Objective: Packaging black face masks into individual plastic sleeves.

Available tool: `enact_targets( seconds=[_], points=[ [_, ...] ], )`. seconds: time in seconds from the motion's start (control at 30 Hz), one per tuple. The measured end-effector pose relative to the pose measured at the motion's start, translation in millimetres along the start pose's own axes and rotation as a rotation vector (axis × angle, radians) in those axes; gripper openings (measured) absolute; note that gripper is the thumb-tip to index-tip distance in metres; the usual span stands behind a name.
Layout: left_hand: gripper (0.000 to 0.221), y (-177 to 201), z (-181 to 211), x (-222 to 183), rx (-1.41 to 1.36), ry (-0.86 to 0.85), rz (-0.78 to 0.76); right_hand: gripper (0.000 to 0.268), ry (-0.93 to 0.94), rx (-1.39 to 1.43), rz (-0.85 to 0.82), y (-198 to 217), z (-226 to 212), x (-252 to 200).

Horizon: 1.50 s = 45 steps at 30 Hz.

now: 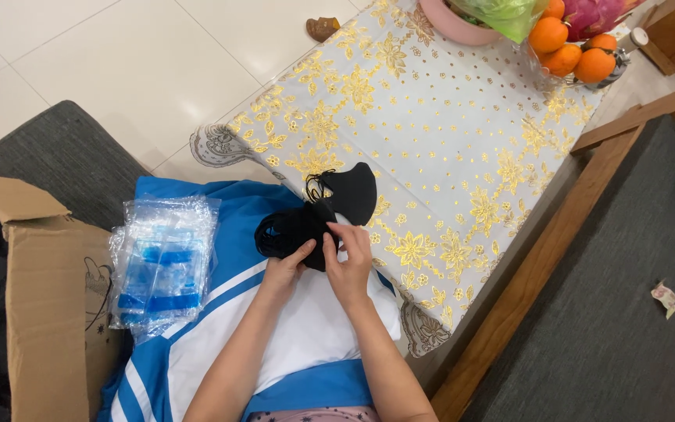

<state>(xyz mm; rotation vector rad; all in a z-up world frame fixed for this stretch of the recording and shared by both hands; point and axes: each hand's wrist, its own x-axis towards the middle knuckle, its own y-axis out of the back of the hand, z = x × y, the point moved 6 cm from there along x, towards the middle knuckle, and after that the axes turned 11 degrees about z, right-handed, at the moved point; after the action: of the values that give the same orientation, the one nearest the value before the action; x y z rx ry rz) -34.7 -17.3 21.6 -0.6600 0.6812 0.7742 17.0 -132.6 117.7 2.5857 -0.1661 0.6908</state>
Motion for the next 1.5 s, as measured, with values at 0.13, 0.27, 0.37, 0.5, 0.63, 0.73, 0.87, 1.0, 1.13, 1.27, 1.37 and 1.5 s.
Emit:
enact_targets(
  seconds=[0.13,0.27,0.37,0.5,0.63,0.73,0.87,1.0,1.13,1.27,1.37,1.5],
  points=[
    [0.089,7,-10,15,-0.069,-0.019,-0.016,0.015,0.084,-0.037,-0.048,-6,7,-13],
    [0.081,9,-6,17,-0.073,-0.033,-0.033,0.017,0.0,0.066,-0.048,-4,11,-5],
    [0.084,11,-6,21,-0.09,-0.02,-0.037,0.015,-0.236,0.26,0.005,-10,75,-10],
    [0.074,13,-1,17,-0.14,-0.016,-0.017,0.013,-0.717,0.38,0.054,-16,129,10],
    [0.079,17,2,7,-0.158,-0.003,0.003,0.016,-0.777,0.29,0.057,-16,143,26],
    [0.08,20,0,2,-0.134,0.008,0.02,0.02,-0.786,0.221,0.043,-12,137,33],
    [0.084,28,-19,1,-0.116,0.031,0.042,0.03,-0.732,-0.022,-0.074,-7,130,35],
    [0.085,26,-5,-15,-0.048,0.041,0.041,0.04,-0.666,-0.221,-0.098,-5,125,42],
    [0.084,34,-4,-13,-0.047,0.048,0.075,0.051,-0.627,-0.296,-0.109,-9,118,42],
    [0.09,31,4,-12,-0.05,0.046,0.059,0.048,-0.61,-0.322,-0.129,-9,113,47],
    [0.09,23,12,-14,-0.045,0.029,0.027,0.049,-0.604,-0.321,-0.139,-10,121,45],
    [0.081,10,21,-17,-0.065,-0.004,-0.011,0.052,-0.545,-0.293,-0.14,-4,100,48]
  ],
)
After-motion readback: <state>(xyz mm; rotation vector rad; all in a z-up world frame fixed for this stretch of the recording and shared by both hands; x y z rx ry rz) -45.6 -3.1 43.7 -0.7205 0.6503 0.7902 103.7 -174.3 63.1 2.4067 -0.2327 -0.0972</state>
